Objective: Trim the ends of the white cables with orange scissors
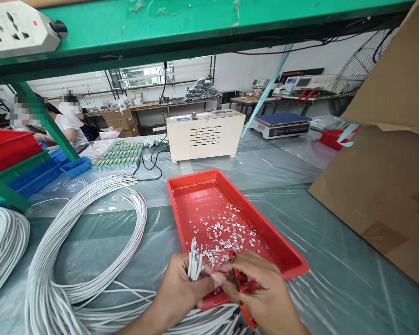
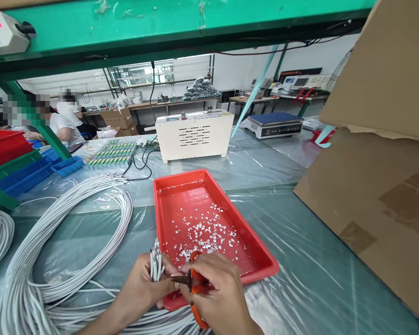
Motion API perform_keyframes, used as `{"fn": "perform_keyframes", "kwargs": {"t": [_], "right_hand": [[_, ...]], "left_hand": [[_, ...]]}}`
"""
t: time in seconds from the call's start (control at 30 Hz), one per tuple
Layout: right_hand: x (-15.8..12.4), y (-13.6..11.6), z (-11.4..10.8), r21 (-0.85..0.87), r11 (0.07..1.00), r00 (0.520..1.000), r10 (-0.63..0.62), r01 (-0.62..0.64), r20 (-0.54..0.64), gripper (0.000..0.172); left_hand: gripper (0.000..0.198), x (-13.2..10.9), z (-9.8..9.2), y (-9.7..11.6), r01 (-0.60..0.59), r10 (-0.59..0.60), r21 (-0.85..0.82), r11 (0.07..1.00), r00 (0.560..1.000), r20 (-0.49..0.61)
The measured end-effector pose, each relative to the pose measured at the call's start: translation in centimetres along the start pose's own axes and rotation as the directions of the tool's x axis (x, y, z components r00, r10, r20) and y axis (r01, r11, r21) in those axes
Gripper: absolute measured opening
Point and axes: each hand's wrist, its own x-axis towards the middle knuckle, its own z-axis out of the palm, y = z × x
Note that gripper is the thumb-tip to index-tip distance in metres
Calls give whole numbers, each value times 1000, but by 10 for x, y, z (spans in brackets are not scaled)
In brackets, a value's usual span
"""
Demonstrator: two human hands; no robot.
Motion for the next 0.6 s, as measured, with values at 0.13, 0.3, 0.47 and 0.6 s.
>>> {"fn": "perform_keyframes", "kwargs": {"t": [0.13,0.3,0.47,0.6], "right_hand": [[1,-2,3,121,972,980,199,-200,25,22],[7,-5,5,431,797,906,369,-423,207,31],[8,0,8,551,670,868,398,-497,298,34],[8,0,9,585,628,856,418,-514,303,35]], "left_hand": [[22,-1,-1,0,-12,12,-33,999,1000,-16],[23,1,-3,-9,-41,39,-60,997,999,-34],[24,2,-2,-19,-52,46,-60,997,994,-99],[24,3,-1,-15,-37,32,-65,997,997,-74]]}}
